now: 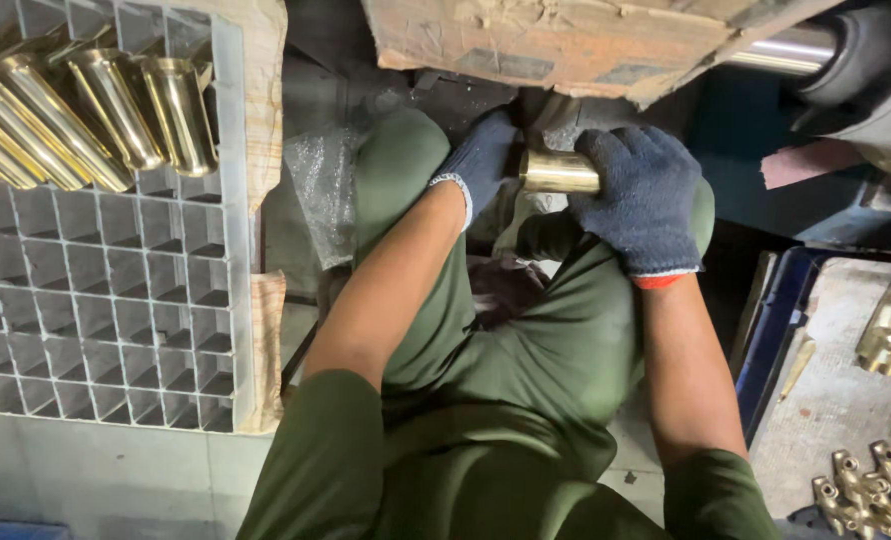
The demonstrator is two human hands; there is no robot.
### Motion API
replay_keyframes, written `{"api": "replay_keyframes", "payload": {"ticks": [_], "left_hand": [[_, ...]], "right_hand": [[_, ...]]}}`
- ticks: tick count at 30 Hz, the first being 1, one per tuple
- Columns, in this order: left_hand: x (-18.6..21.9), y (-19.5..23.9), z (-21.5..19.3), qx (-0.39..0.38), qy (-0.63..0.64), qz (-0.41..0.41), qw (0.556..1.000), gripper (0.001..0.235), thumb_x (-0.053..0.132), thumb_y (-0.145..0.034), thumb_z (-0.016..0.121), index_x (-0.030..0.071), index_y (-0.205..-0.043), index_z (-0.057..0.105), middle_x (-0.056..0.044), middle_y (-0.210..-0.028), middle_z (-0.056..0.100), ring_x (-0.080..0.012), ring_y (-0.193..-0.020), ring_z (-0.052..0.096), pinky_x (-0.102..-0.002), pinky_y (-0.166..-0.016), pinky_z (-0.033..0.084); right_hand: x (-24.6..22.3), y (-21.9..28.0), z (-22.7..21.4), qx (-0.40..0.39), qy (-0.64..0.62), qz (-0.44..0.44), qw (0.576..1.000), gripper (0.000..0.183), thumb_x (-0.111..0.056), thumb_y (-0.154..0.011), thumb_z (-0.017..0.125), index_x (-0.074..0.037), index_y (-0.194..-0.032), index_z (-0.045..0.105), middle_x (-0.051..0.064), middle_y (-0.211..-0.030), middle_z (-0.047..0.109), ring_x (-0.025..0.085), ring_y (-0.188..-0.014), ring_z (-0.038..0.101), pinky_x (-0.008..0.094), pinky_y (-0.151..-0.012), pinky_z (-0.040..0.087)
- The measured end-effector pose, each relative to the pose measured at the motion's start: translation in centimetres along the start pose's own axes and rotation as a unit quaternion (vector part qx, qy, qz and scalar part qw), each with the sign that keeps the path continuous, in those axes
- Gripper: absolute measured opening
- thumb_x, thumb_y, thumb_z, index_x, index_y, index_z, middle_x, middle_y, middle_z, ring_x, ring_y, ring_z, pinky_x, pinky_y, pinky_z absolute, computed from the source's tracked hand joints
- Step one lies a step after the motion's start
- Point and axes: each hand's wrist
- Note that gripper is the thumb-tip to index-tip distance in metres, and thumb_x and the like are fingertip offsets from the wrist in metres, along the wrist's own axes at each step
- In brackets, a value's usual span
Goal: The person is polishing a L-shaped metal pipe by holding it against a rotating polishing wheel, repeatedly turning and moving the pipe to ensure even coverage, and then placing the polished part back into a divided wooden tray.
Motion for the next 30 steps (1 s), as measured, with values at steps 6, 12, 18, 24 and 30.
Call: {"api": "replay_keyframes", "payload": {"ticks": [6,12,18,24,30], "left_hand": [[-0.7,-1.2,1.1,0.072,0.354,-0.19,0.913,0.025,0.016,-0.1,0.052,0.003,-0.115,0.067,-0.008,-0.102,0.07,-0.0187,-0.088,0.065,-0.034,-0.076,0.053],[-4.5,-2.2,0.1,0.019,0.098,-0.114,0.988,0.026,0.01,-0.092,0.056,0.003,-0.116,0.064,-0.008,-0.103,0.066,-0.0197,-0.089,0.064,-0.037,-0.072,0.058],[1.1,2.9,0.4,0.069,0.293,-0.265,0.916,0.025,0.023,-0.1,0.048,0.004,-0.107,0.063,-0.011,-0.093,0.065,-0.024,-0.082,0.062,-0.04,-0.065,0.055],[10.2,13.5,0.1,0.022,0.126,-0.125,0.984,0.026,0.02,-0.103,0.054,0.001,-0.114,0.068,0.0,-0.096,0.067,-0.0098,-0.087,0.06,-0.027,-0.077,0.053],[16.0,17.4,-0.1,-0.092,0.085,-0.011,0.992,0.027,0.017,-0.109,0.056,-0.002,-0.125,0.064,0.001,-0.089,0.057,-0.0077,-0.077,0.052,-0.026,-0.068,0.049]], "right_hand": [[1.4,-0.1,1.0,-0.03,-0.001,0.023,0.999,0.029,-0.026,-0.075,0.08,-0.018,-0.102,0.073,0.006,-0.091,0.066,0.032,-0.082,0.065,0.044,-0.073,0.052],[2.1,-1.9,2.3,-0.115,0.0,0.041,0.992,0.035,-0.029,-0.069,0.079,-0.016,-0.101,0.073,0.011,-0.092,0.07,0.035,-0.082,0.068,0.046,-0.07,0.053],[-1.3,1.0,0.1,-0.136,-0.027,0.031,0.99,0.036,-0.021,-0.073,0.077,-0.012,-0.107,0.071,0.015,-0.096,0.069,0.038,-0.088,0.067,0.05,-0.075,0.053],[-9.3,11.1,-5.7,-0.084,-0.075,0.006,0.994,0.063,-0.017,-0.063,0.079,-0.008,-0.124,0.066,0.015,-0.11,0.066,0.036,-0.099,0.063,0.048,-0.087,0.051],[-13.0,13.3,-7.5,-0.098,-0.088,0.048,0.99,0.065,-0.018,-0.059,0.08,-0.009,-0.122,0.069,0.014,-0.108,0.068,0.035,-0.097,0.065,0.048,-0.087,0.052]]}}
Point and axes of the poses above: each hand's wrist, its own y-axis away from the middle knuckle, its own z-axis out of the palm, x = y × z
